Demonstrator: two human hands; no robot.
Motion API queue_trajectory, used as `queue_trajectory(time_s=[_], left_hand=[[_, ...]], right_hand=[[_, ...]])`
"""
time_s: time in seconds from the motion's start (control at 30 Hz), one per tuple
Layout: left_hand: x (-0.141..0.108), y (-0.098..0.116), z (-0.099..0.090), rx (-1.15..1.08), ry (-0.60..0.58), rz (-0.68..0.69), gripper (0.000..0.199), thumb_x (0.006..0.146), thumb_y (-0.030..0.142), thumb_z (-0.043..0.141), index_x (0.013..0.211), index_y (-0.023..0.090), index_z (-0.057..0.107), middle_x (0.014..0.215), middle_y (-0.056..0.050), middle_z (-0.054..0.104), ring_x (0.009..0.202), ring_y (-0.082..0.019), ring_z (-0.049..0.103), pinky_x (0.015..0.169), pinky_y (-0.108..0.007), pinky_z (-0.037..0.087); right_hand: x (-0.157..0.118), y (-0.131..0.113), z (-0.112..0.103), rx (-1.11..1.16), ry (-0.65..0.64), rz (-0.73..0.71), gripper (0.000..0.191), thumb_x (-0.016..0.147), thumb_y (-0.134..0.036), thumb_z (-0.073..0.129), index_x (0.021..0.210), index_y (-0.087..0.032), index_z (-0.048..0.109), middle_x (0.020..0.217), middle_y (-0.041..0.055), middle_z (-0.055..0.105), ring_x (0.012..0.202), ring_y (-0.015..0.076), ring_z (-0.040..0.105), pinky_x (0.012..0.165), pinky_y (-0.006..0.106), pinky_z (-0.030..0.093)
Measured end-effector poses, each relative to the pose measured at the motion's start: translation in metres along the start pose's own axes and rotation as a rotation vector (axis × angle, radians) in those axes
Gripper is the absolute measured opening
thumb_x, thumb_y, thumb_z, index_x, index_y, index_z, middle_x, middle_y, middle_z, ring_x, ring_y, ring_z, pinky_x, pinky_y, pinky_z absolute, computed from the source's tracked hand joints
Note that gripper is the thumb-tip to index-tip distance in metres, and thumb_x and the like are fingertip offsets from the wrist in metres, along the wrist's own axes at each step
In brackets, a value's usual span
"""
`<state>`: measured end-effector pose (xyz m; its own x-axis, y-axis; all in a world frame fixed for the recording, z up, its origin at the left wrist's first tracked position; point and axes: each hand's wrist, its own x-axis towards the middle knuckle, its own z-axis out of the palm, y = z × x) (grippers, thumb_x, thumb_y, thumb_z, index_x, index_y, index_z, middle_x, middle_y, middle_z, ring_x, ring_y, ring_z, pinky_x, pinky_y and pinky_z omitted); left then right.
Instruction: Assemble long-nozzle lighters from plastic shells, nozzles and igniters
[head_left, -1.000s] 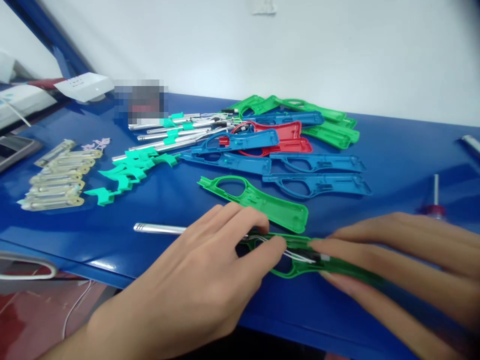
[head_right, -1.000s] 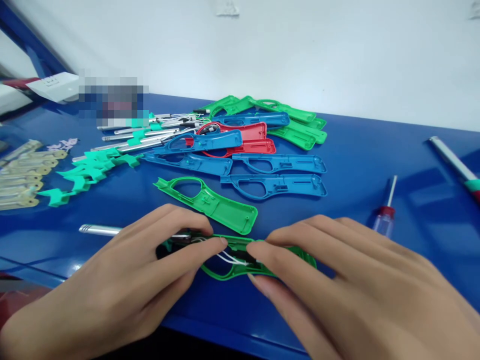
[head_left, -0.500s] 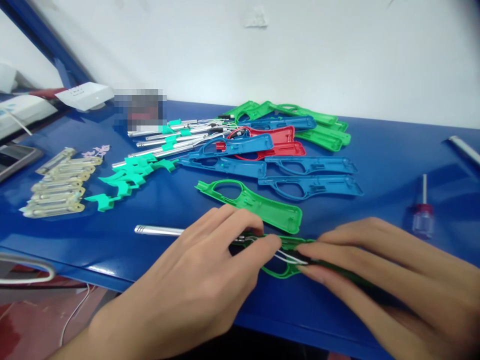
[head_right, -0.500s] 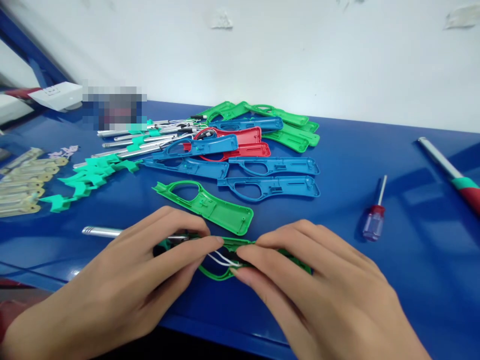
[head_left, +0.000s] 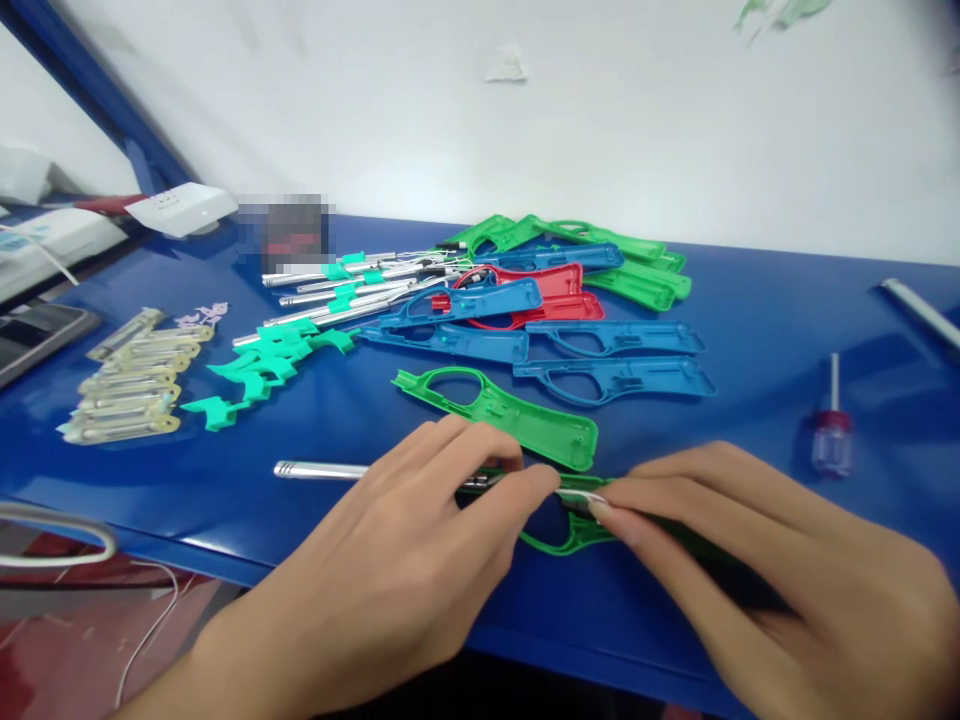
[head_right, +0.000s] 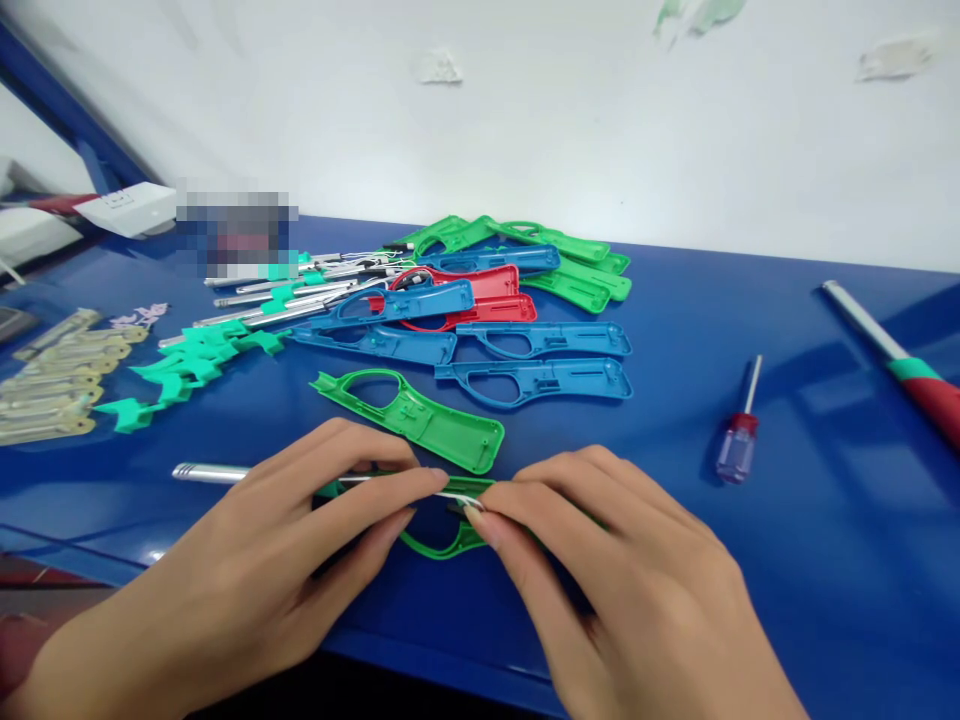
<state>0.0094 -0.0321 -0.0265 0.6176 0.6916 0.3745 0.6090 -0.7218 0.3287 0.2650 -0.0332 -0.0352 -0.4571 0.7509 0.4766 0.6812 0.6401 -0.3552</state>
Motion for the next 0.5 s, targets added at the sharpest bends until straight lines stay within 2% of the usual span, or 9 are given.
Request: queue_trajectory(time_s=[0.23, 0.5], left_hand=[[-0.0014, 0.0013, 0.0001, 0.006, 0.062, -0.049, 0.027, 0.108, 0.012, 0.057, 0.135, 0.014, 0.062, 0.123, -0.007, 0.066, 0.111, -0.018, 0.062, 0.101, -0.031, 0.053], [-0.0002, 0.0017, 0.0008, -0.048, 0.082, -0.086, 0.016, 0.107, 0.013, 0.061, 0.122, 0.015, 0.068, 0.117, -0.005, 0.067, 0.108, -0.016, 0.063, 0.097, -0.026, 0.052]], right_hand=[[-0.0048, -0.0024, 0.0041, 0.006, 0.033, 0.041, 0.011, 0.106, -0.025, 0.062, 0.111, -0.031, 0.07, 0.105, -0.0069, 0.078, 0.09, 0.0127, 0.072, 0.089, 0.025, 0.057], [-0.0064, -0.004, 0.0055, 0.033, 0.08, 0.098, 0.013, 0.105, -0.023, 0.063, 0.111, -0.032, 0.07, 0.104, -0.005, 0.078, 0.087, 0.0154, 0.074, 0.086, 0.029, 0.06]])
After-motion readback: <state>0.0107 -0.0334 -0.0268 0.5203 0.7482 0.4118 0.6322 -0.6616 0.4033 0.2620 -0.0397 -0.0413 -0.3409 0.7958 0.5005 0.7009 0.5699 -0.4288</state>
